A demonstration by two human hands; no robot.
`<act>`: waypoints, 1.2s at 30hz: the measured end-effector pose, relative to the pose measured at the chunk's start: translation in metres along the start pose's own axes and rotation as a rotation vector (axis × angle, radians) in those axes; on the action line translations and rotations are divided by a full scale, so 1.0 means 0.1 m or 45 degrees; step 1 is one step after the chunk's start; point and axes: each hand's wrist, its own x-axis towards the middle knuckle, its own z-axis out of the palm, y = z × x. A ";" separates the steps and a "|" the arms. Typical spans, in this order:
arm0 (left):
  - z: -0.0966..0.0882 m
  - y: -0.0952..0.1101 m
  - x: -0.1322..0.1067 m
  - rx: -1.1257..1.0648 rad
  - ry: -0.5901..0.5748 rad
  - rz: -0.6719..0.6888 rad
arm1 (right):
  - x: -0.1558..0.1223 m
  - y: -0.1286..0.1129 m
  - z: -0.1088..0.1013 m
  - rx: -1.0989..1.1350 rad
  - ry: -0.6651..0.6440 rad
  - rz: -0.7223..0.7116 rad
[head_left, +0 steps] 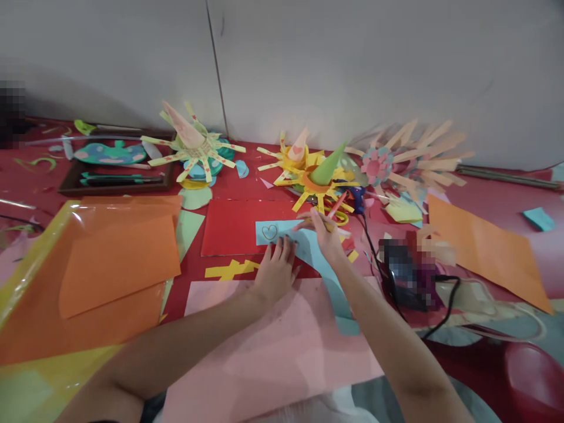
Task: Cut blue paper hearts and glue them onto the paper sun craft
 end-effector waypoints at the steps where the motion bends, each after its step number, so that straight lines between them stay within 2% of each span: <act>1: 0.00 0.00 0.00 0.000 -0.004 0.001 | 0.04 0.01 0.04 0.050 -0.023 0.042; 4: 0.01 -0.01 -0.02 -0.009 0.004 0.009 | 0.12 0.10 0.14 0.125 -0.084 0.107; 9: 0.02 -0.02 -0.05 -0.029 0.027 0.005 | 0.13 0.23 0.18 0.265 -0.062 0.129; 15: 0.05 -0.01 -0.08 -0.011 0.056 -0.002 | 0.10 0.20 0.19 -0.037 0.123 0.025; 19: 0.09 -0.02 -0.08 -0.025 0.056 0.001 | 0.12 0.23 0.16 -0.147 0.145 0.011; 36: 0.11 0.01 -0.09 -0.045 0.040 -0.012 | 0.10 0.28 0.17 -0.246 0.240 -0.010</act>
